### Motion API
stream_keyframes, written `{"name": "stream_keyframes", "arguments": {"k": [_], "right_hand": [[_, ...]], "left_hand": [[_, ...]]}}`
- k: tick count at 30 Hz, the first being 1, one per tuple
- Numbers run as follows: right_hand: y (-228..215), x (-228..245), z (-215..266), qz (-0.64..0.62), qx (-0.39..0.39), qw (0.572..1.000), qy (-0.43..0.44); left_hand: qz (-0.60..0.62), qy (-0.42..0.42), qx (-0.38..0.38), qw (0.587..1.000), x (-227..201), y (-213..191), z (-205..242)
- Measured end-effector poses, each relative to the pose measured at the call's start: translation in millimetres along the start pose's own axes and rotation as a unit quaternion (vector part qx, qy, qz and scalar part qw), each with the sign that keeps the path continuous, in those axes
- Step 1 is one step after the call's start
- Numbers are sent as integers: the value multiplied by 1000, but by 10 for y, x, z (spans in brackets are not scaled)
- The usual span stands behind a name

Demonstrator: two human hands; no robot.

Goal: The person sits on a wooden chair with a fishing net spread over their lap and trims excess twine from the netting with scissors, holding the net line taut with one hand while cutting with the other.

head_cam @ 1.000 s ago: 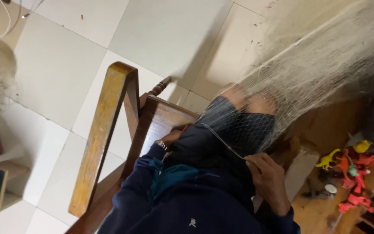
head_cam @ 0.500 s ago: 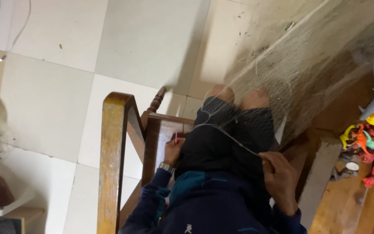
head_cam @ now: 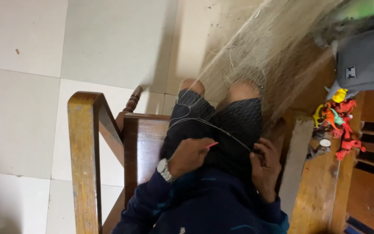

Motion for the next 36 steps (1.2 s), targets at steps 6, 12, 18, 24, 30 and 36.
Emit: {"name": "stream_keyframes", "arguments": {"k": [6, 12, 18, 24, 30, 36], "right_hand": [[-39, -173, 169, 17, -31, 998, -47], [-106, -171, 138, 15, 23, 999, 46], [-366, -166, 89, -81, 19, 990, 110], [-738, 586, -96, 106, -64, 992, 37], [-262, 469, -653, 32, 41, 998, 32], [-56, 223, -681, -32, 33, 998, 46]], "left_hand": [[106, 37, -42, 993, -612, -538, -159], [36, 88, -18, 995, -109, 450, -393], [69, 43, 16, 997, -313, 726, -327], [58, 71, 34, 995, -288, 750, -344], [110, 63, 17, 992, -173, 957, -264], [131, 83, -13, 988, -193, 794, -260]]}}
Point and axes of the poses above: each hand's wrist, its own z-axis away from the middle knuckle, its own y-axis out of the palm, x = y × z, the point moved 1 cm from there along -z, towards the middle knuckle, and after that the axes turned 12 degrees about y, right-handed, at the moved point
